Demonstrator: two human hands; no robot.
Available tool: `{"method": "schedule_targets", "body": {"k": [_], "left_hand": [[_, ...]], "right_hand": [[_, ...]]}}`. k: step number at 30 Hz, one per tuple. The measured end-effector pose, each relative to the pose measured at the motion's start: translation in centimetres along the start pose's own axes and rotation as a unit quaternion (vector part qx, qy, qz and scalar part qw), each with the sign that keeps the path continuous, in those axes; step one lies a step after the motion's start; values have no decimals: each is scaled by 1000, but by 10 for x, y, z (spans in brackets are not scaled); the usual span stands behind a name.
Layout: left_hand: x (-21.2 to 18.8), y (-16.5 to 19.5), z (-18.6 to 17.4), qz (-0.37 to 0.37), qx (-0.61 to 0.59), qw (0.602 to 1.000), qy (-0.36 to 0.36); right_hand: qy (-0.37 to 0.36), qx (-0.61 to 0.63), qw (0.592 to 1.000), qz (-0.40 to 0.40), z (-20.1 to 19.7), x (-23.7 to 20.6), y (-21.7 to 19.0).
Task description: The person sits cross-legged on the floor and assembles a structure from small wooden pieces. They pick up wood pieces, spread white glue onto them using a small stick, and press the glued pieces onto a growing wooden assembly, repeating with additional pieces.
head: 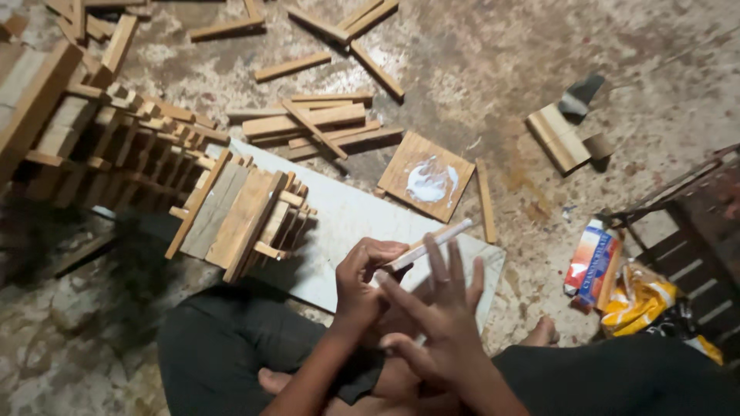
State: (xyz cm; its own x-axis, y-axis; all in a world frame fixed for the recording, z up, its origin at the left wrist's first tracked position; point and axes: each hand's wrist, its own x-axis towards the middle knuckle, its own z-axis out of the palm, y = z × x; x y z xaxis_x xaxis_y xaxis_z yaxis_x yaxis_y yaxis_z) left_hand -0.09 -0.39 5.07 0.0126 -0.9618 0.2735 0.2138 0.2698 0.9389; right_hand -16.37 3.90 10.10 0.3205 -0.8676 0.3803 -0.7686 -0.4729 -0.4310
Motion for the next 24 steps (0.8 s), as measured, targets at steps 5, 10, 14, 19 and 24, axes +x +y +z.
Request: {"method": "schedule_targets", "body": {"k": [5,10,14,19,24], "left_hand": [[-1,0,-5,14,25,1000,8],[4,3,-7,6,7,1000,-2],[2,5,-8,22,28,999,6],[2,1,-4,13,19,1000,12],[3,-4,-6,-45,-77,996,31]], "right_hand": [[28,-17,989,142,-11,12,35],[-10,-19,999,-36,8,-3,-4],[15,-10,999,41,-5,3,16],[15,-29,996,83,-3,12,23],[-8,4,999,-36,3,-4,-1]]}}
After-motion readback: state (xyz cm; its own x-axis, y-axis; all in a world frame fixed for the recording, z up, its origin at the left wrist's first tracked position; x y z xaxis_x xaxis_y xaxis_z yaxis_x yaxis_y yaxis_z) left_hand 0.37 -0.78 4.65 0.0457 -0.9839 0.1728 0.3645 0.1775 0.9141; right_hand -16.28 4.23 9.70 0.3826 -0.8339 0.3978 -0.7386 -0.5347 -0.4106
